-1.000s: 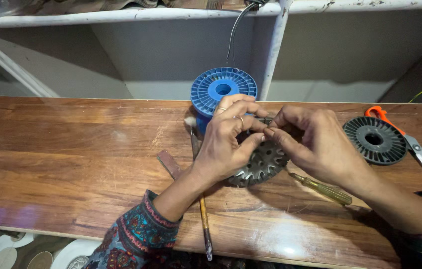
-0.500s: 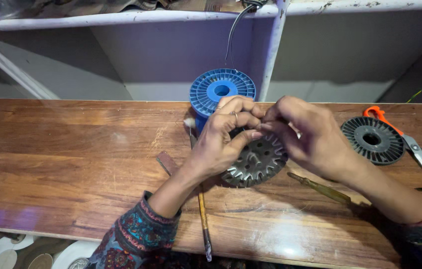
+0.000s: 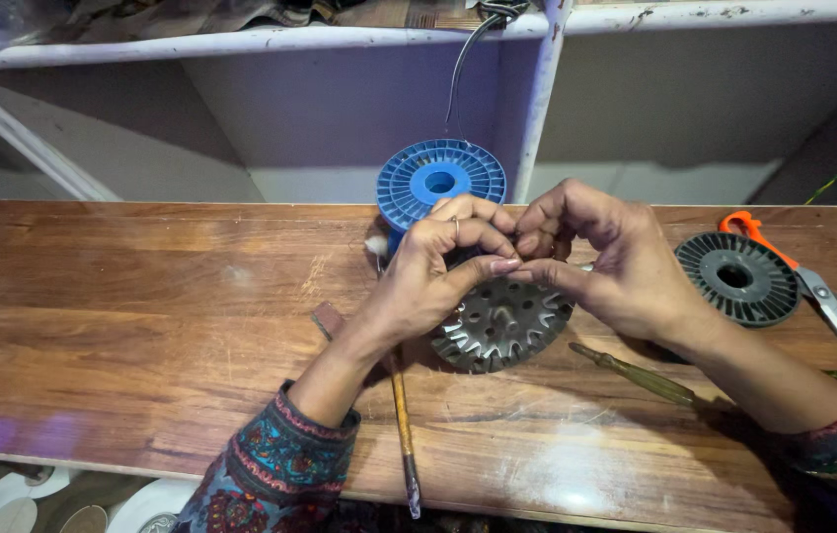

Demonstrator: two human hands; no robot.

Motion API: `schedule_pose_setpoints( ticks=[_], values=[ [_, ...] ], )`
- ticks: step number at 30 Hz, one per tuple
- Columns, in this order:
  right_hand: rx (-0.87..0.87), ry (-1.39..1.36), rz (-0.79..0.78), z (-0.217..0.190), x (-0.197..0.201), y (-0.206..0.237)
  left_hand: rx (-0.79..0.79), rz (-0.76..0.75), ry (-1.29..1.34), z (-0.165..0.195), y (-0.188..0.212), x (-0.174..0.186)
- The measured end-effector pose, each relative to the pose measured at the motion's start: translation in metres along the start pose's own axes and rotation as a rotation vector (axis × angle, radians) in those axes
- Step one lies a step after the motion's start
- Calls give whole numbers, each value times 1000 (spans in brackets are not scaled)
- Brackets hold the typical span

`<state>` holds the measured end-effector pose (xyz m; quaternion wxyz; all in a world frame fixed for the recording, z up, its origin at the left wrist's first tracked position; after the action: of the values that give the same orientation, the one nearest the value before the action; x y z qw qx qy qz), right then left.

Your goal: The person winds copper wire by hand into the slots of a motor armature. They rotate the armature and feed the wire from a spool, then tuck and secure the wire ends into the slots.

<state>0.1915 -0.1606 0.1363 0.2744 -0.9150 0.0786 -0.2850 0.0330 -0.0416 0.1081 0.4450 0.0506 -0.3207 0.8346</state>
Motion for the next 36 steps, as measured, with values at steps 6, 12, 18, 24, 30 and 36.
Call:
schedule_pose_setpoints(
  ticks=[6, 12, 18, 24, 30, 36],
  values=[
    [43, 22, 22, -3, -1, 0, 30, -32, 145, -8, -1, 0],
    [79, 111, 15, -3, -1, 1, 10, -26, 152, -12, -2, 2],
    [4, 58, 14, 0, 0, 2, 26, -22, 110, -9, -1, 2],
    [109, 24, 16, -13, -1, 1, 55, -8, 84, -4, -1, 0],
    [163, 242, -13, -17, 4, -1, 30, -20, 60, 0, -1, 1],
    [216, 315, -15, -11, 2, 0, 47, -40, 79, -1, 0, 0]
  ],
)
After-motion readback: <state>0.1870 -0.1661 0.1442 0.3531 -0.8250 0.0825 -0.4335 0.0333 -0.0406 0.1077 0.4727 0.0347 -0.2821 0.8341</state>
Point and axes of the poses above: each hand's wrist, its own y-axis away from the middle knuckle, its own x-axis out of the back of the hand, z = x × y, the point moved 3 cm from there along -y, towards the middle knuckle, and after that the axes turned 9 degrees about x, right-handed, at the moved point
